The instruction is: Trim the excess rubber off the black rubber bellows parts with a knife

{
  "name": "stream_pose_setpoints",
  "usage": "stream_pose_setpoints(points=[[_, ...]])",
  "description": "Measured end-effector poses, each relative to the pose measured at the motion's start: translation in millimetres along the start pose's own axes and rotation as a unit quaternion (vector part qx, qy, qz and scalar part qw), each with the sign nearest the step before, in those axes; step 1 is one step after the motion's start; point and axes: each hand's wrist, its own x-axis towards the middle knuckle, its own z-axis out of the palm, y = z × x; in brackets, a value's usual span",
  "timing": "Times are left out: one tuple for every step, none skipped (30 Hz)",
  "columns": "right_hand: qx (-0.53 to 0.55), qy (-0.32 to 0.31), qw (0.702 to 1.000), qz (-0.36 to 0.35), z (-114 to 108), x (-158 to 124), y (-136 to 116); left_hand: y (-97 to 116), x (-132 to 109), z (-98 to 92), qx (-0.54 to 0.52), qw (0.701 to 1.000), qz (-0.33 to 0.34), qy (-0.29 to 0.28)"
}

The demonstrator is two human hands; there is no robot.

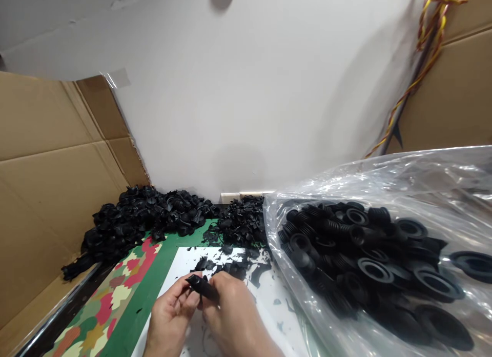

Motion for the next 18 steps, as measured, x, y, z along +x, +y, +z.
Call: stream_pose_setpoints(points=[[-0.014,0.004,1.0,0.007,2.1,-0.1,0.4,-1.3,-0.1,-0.3,0.009,1.0,0.01,0.012],[-0.024,0.007,1.0,0.016,4.0,-0.2,0.8,-1.9,-0.7,0.0,0.016,0.999,0.022,0.029],[-0.032,0.009,0.999,0.023,5.5,-0.4,1.2,-1.8,-1.6,0.8,0.02,0.998,0.036,0.045],[-0.039,0.013,0.999,0.029,6.2,-0.3,1.8,-0.8,-2.9,2.0,0.02,0.997,0.049,0.063],[-0.048,0.022,0.998,0.036,5.8,0.1,2.7,0.9,-4.2,3.4,0.016,0.996,0.055,0.073],[-0.055,0.037,0.997,0.045,4.2,0.9,4.1,3.4,-5.5,4.8,0.006,0.996,0.052,0.076],[-0.058,0.055,0.995,0.055,1.2,2.1,6.0,6.3,-6.5,6.1,-0.01,0.997,0.041,0.072],[-0.051,0.077,0.993,0.068,-2.9,3.8,8.3,9.6,-7.1,7.1,-0.033,0.997,0.022,0.06],[-0.037,0.101,0.991,0.081,-7.8,5.8,10.9,12.9,-7.3,7.9,-0.06,0.997,-0.002,0.042],[-0.014,0.122,0.988,0.092,-12.9,7.9,13.6,16.1,-7.2,8.4,-0.09,0.995,-0.026,0.023],[0.008,0.142,0.985,0.101,-17.8,10.0,16.2,19.0,-6.7,8.6,-0.119,0.992,-0.046,0.009],[0.03,0.155,0.982,0.106,-21.7,11.8,18.6,21.3,-6.1,8.7,-0.144,0.988,-0.061,0.003],[0.048,0.162,0.98,0.109,-24.5,13.3,20.7,23.1,-5.5,8.8,-0.164,0.984,-0.071,-0.001],[0.063,0.162,0.979,0.111,-26.0,14.4,22.3,24.3,-4.9,8.8,-0.179,0.981,-0.076,-0.003],[0.074,0.156,0.979,0.111,-26.1,15.0,23.4,24.9,-4.4,8.8,-0.189,0.979,-0.078,-0.002],[0.081,0.147,0.98,0.111,-25.2,15.1,23.9,25.2,-4.0,8.7,-0.196,0.977,-0.078,-0.001],[0.085,0.14,0.98,0.111,-23.6,14.8,23.8,25.2,-3.8,8.6,-0.2,0.977,-0.079,-0.004],[0.092,0.136,0.981,0.105,-21.6,14.2,23.2,25.0,-3.6,8.4,-0.201,0.976,-0.08,-0.007]])
